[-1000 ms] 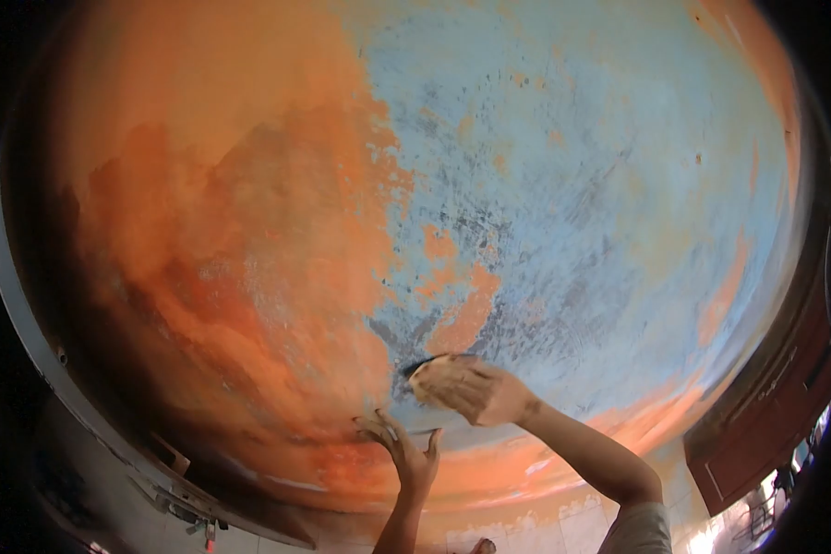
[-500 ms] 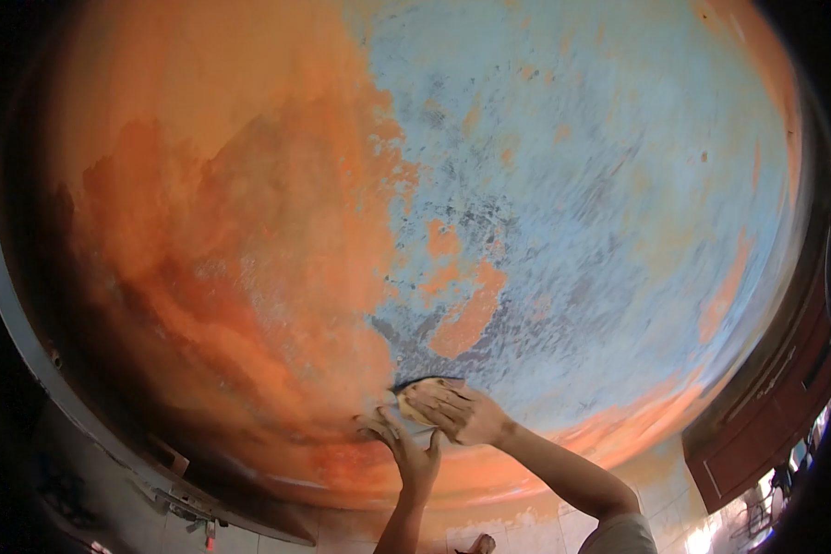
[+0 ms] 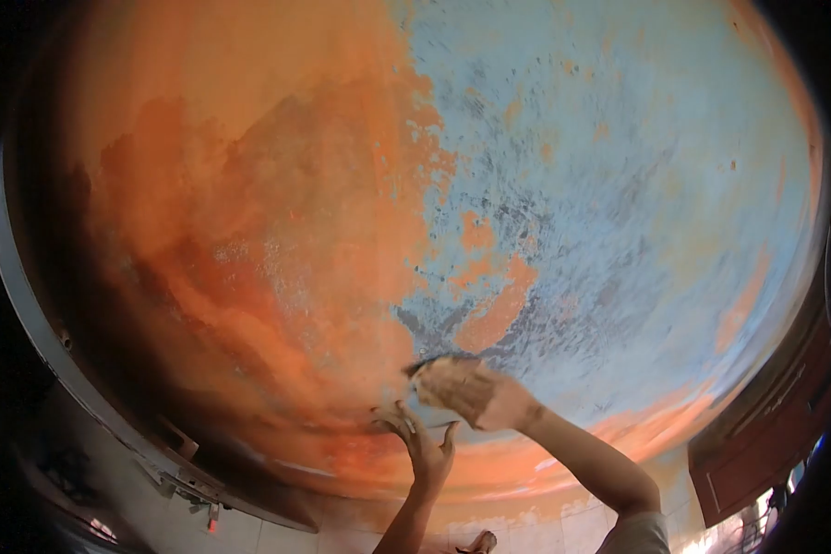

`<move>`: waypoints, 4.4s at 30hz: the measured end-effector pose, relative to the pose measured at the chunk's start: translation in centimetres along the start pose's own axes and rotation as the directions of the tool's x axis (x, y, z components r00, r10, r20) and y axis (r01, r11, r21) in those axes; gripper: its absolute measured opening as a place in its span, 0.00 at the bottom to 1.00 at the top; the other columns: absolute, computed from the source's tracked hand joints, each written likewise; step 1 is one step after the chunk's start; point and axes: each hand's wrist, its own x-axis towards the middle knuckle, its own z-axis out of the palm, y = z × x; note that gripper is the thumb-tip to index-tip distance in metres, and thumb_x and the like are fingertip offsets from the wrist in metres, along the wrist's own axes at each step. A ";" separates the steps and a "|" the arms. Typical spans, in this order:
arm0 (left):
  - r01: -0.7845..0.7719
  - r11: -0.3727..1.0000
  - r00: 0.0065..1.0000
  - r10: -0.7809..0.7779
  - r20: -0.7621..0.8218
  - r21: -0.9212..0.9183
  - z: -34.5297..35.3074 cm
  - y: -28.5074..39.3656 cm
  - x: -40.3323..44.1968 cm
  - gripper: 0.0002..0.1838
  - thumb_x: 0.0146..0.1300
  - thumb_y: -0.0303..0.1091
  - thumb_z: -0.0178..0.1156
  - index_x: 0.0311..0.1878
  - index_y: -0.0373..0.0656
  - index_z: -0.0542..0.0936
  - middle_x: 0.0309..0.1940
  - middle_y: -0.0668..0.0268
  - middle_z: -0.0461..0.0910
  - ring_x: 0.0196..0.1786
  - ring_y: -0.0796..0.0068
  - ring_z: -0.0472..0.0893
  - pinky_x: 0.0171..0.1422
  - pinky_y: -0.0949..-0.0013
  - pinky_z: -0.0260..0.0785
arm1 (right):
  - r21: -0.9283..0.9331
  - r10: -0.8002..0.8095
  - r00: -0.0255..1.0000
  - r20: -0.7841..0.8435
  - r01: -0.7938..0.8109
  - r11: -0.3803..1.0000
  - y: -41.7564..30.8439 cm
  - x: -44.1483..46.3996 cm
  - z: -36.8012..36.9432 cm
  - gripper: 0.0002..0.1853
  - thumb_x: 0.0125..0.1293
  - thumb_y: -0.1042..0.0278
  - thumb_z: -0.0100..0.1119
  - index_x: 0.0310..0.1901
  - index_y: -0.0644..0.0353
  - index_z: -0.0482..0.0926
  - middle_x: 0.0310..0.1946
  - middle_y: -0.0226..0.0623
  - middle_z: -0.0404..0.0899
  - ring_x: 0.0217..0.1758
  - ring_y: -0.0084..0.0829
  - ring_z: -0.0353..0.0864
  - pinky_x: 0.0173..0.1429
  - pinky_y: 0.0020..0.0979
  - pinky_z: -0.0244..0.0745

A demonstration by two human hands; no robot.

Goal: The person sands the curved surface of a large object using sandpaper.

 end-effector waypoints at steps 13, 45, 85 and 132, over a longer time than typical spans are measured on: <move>-0.036 0.995 0.999 0.037 -0.006 0.094 0.1 -0.5 -0.3 0.61 0.62 0.48 0.70 0.79 0.33 0.36 0.74 0.27 0.17 0.77 0.25 0.21 0.76 0.27 0.24 | -0.148 0.364 0.792 -0.490 -0.487 0.861 6.2 2.9 -7.0 0.29 0.64 0.73 0.57 0.69 0.63 0.70 0.68 0.51 0.72 0.75 0.48 0.66 0.77 0.52 0.56; -0.005 0.995 0.998 0.010 -0.056 0.101 -0.1 1.5 0.0 0.56 0.66 0.44 0.67 0.79 0.30 0.36 0.76 0.27 0.24 0.79 0.26 0.25 0.79 0.34 0.29 | 0.013 0.435 0.615 -0.658 -0.568 0.823 3.3 0.7 -0.7 0.30 0.63 0.64 0.56 0.68 0.60 0.72 0.70 0.50 0.69 0.76 0.53 0.63 0.74 0.60 0.53; -0.081 0.990 0.997 0.080 0.015 0.113 0.3 -2.3 -1.3 0.60 0.62 0.43 0.71 0.79 0.32 0.35 0.75 0.24 0.27 0.76 0.19 0.25 0.77 0.30 0.42 | 0.120 0.077 0.967 -0.244 -0.048 0.992 -2.4 -1.7 5.8 0.29 0.64 0.70 0.51 0.69 0.55 0.71 0.71 0.32 0.69 0.77 0.33 0.65 0.71 0.37 0.68; 0.498 -0.427 0.311 -0.725 0.615 -0.755 6.5 -12.4 -8.9 0.42 0.49 0.66 0.73 0.53 0.49 0.62 0.44 0.64 0.65 0.65 0.29 0.69 0.70 0.16 0.55 | 0.162 0.451 0.511 -0.732 -0.513 0.843 6.0 1.2 -3.5 0.27 0.64 0.71 0.54 0.67 0.58 0.74 0.70 0.47 0.70 0.77 0.44 0.65 0.76 0.54 0.50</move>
